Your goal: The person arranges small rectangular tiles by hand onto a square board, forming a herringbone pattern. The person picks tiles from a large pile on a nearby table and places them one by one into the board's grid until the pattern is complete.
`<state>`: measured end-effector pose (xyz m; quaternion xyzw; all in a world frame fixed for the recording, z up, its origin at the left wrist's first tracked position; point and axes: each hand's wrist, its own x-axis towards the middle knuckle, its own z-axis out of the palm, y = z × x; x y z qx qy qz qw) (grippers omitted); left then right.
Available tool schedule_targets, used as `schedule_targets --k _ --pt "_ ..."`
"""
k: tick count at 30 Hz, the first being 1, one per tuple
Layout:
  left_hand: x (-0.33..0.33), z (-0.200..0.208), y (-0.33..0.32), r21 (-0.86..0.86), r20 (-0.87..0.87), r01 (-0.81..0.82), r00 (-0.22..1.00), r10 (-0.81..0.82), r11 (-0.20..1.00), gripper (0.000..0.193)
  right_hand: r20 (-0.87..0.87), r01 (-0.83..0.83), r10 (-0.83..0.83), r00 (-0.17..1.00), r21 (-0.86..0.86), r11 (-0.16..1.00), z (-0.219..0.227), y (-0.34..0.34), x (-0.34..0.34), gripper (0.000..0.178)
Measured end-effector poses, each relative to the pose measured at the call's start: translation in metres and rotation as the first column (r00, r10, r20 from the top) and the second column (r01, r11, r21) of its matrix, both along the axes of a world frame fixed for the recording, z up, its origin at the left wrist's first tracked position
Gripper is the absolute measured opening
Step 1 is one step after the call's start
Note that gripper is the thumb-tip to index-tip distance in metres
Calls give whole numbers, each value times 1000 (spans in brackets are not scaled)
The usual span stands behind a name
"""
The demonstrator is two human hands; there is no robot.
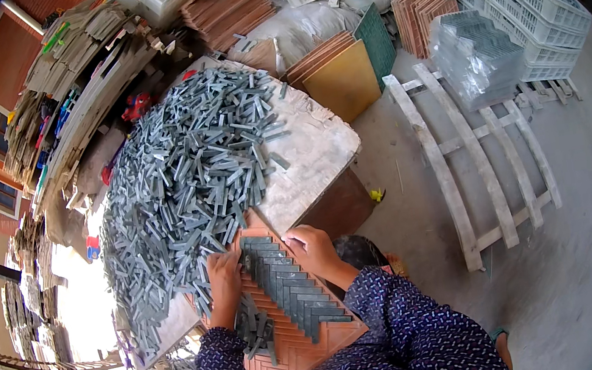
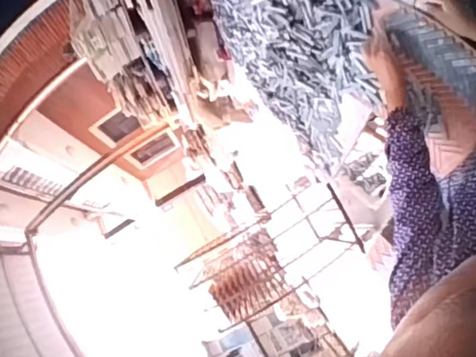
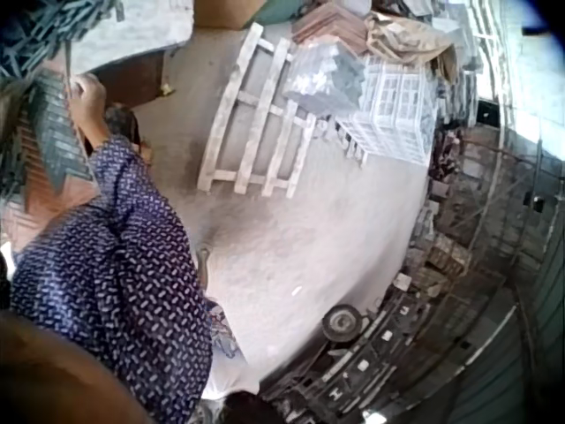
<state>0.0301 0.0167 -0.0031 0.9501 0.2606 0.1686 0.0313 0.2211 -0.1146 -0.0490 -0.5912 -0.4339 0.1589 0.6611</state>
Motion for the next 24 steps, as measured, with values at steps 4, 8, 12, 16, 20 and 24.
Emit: schedule_targets --k 4,8,12,16,20,24 --pt "11 12 -3 15 -32 0 1000 0 1000 40 -21 80 -80 997 3 997 -1 -5 3 6" --pt "26 2 -13 -6 -29 -44 999 44 999 50 -7 83 -83 997 -5 997 0 -6 6 6" --pt "34 -17 -28 -46 -140 -182 975 174 982 57 -36 93 -92 995 14 996 -3 -7 7 7" --pt "37 -25 -29 -23 -93 -126 988 124 992 64 -46 86 -86 995 -2 996 -3 -5 8 8" --pt "39 -22 -33 -13 -123 -134 984 131 991 68 -44 77 -76 996 14 997 -6 -1 3 8" --pt "38 -24 -40 -71 -126 -172 979 163 982 79 -96 67 -66 993 11 998 -16 1 5 9"
